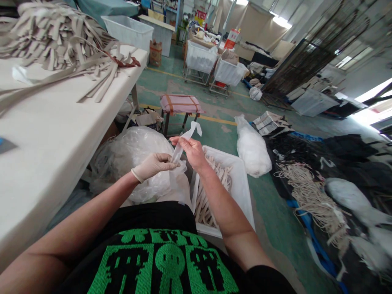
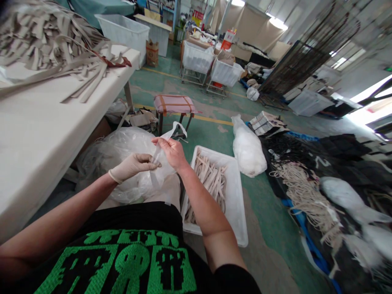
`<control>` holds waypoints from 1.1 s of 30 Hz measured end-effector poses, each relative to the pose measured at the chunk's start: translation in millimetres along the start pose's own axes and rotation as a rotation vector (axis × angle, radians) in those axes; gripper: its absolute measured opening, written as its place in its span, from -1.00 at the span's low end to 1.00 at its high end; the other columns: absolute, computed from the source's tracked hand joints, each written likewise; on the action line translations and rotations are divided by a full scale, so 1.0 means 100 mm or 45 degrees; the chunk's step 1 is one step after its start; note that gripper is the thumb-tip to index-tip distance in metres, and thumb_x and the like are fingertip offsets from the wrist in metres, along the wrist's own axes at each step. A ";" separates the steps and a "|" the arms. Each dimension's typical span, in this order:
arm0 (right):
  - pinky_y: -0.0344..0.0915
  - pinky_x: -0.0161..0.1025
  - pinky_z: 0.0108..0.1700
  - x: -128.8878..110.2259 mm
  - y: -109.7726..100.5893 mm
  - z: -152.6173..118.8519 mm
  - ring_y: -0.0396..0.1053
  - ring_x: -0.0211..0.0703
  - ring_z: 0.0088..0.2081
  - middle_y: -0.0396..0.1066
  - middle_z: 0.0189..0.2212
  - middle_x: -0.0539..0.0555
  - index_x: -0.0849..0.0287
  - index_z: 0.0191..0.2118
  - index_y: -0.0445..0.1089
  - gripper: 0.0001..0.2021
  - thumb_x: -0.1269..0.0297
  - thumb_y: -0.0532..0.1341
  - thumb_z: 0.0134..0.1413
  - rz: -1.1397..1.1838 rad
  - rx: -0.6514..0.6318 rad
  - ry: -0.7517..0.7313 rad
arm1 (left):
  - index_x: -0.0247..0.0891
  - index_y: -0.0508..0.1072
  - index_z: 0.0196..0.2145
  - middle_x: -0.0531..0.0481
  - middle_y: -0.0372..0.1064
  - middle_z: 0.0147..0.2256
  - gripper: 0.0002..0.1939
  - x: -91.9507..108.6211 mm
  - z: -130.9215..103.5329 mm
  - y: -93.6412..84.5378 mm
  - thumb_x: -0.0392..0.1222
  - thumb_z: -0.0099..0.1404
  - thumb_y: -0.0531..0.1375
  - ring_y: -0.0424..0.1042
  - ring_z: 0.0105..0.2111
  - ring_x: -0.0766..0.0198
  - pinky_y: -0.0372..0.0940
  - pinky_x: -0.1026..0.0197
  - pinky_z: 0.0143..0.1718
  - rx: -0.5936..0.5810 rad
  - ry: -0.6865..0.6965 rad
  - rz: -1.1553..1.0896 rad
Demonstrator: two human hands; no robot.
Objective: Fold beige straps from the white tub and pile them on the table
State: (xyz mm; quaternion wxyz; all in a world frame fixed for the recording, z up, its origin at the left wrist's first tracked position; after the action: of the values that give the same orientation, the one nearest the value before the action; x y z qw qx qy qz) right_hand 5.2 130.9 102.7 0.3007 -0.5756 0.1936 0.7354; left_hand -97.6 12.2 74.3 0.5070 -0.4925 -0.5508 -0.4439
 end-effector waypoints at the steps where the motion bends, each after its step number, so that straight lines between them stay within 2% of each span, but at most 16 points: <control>1: 0.38 -0.10 0.06 -0.01 0.00 0.01 0.50 -0.10 -0.11 0.58 -0.15 0.08 0.14 -0.16 0.60 -0.55 -0.16 0.20 0.22 -0.012 -0.007 -0.008 | -0.28 0.60 -0.40 -0.04 0.58 -0.35 -0.69 0.00 0.00 0.00 0.04 0.06 0.41 0.48 -0.30 0.20 0.33 0.19 -0.18 -0.011 -0.001 0.082; 4: 0.39 -0.10 0.05 -0.08 -0.01 0.05 0.50 -0.10 -0.13 0.59 -0.18 0.07 0.12 -0.18 0.60 -0.53 -0.19 0.20 0.21 -0.059 0.004 -0.040 | -0.28 0.55 -0.52 0.06 0.48 -0.50 -0.68 -0.02 0.00 -0.02 0.06 0.09 0.38 0.41 -0.40 0.27 0.28 0.22 -0.26 -0.012 -0.023 0.303; 6: 0.39 -0.10 0.05 -0.13 -0.02 0.07 0.50 -0.10 -0.13 0.59 -0.19 0.06 0.11 -0.19 0.60 -0.52 -0.21 0.19 0.20 -0.079 0.022 -0.052 | -0.27 0.54 -0.54 0.10 0.43 -0.53 -0.68 -0.02 0.01 -0.04 0.05 0.08 0.39 0.38 -0.42 0.28 0.27 0.22 -0.25 0.002 -0.012 0.366; 10: 0.42 -0.11 0.03 -0.18 -0.06 0.13 0.51 -0.11 -0.14 0.59 -0.19 0.05 0.11 -0.21 0.59 -0.52 -0.23 0.21 0.17 -0.021 0.064 -0.037 | -0.25 0.57 -0.47 0.06 0.53 -0.40 -0.74 -0.01 -0.02 -0.04 0.01 0.07 0.40 0.45 -0.30 0.23 0.29 0.19 -0.09 -0.017 0.054 0.327; 12: 0.45 -0.13 -0.02 -0.16 -0.12 0.18 0.52 -0.11 -0.16 0.59 -0.18 0.07 0.12 -0.22 0.57 -0.51 -0.24 0.21 0.15 0.049 0.136 -0.012 | -0.26 0.60 -0.42 0.02 0.55 -0.36 -0.73 -0.05 -0.04 -0.02 0.02 0.07 0.40 0.47 -0.27 0.19 0.31 0.17 -0.09 -0.058 0.007 0.274; 15: 0.48 -0.17 -0.10 -0.10 -0.24 0.26 0.54 -0.11 -0.17 0.59 -0.18 0.09 0.13 -0.24 0.55 -0.51 -0.24 0.25 0.11 0.146 0.253 0.037 | -0.29 0.61 -0.39 -0.03 0.56 -0.38 -0.67 -0.13 -0.08 0.00 0.06 0.06 0.40 0.48 -0.31 0.17 0.34 0.16 -0.17 -0.102 -0.117 0.137; 20: 0.49 -0.18 -0.12 0.04 -0.43 0.34 0.56 -0.12 -0.16 0.60 -0.18 0.10 0.15 -0.21 0.51 -0.55 -0.19 0.24 0.15 0.211 0.327 0.137 | -0.31 0.59 -0.41 -0.02 0.53 -0.43 -0.66 -0.28 -0.13 0.03 0.02 -0.01 0.44 0.43 -0.43 0.27 0.32 0.23 -0.32 -0.140 -0.240 -0.037; 23: 0.49 -0.21 -0.12 0.10 -0.51 0.37 0.56 -0.13 -0.14 0.60 -0.16 0.10 0.16 -0.17 0.50 -0.58 -0.14 0.22 0.20 0.237 0.376 0.173 | -0.31 0.57 -0.45 0.03 0.48 -0.48 -0.69 -0.39 -0.15 0.07 -0.01 -0.02 0.44 0.39 -0.46 0.32 0.28 0.27 -0.39 -0.189 -0.279 -0.065; 27: 0.49 -0.24 -0.13 0.10 -0.58 0.42 0.56 -0.15 -0.14 0.60 -0.17 0.09 0.17 -0.16 0.48 -0.60 -0.11 0.20 0.24 0.239 0.432 0.184 | -0.29 0.61 -0.40 0.04 0.51 -0.46 -0.72 -0.56 -0.16 0.11 -0.06 -0.04 0.44 0.41 -0.45 0.29 0.30 0.26 -0.36 -0.241 -0.304 -0.041; 33: 0.49 -0.23 -0.11 0.11 -0.71 0.49 0.55 -0.16 -0.12 0.59 -0.16 0.10 0.17 -0.13 0.47 -0.60 -0.10 0.17 0.27 0.223 0.492 0.162 | -0.28 0.64 -0.43 0.02 0.52 -0.49 -0.75 -0.82 -0.17 0.08 -0.06 -0.03 0.42 0.42 -0.47 0.26 0.31 0.25 -0.35 -0.249 -0.337 0.066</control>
State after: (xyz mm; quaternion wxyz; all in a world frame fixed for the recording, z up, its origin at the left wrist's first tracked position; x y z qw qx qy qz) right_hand 15.2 217.3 109.7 0.3274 -0.5335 0.3988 0.6702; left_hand -87.8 -11.4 -5.5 0.3911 -0.6076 -0.5541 -0.4134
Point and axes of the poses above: each hand's wrist, its own z-axis towards the middle knuckle, its own y-axis out of the palm, x = y × z, the point moved 4 cm from there along z, towards the middle knuckle
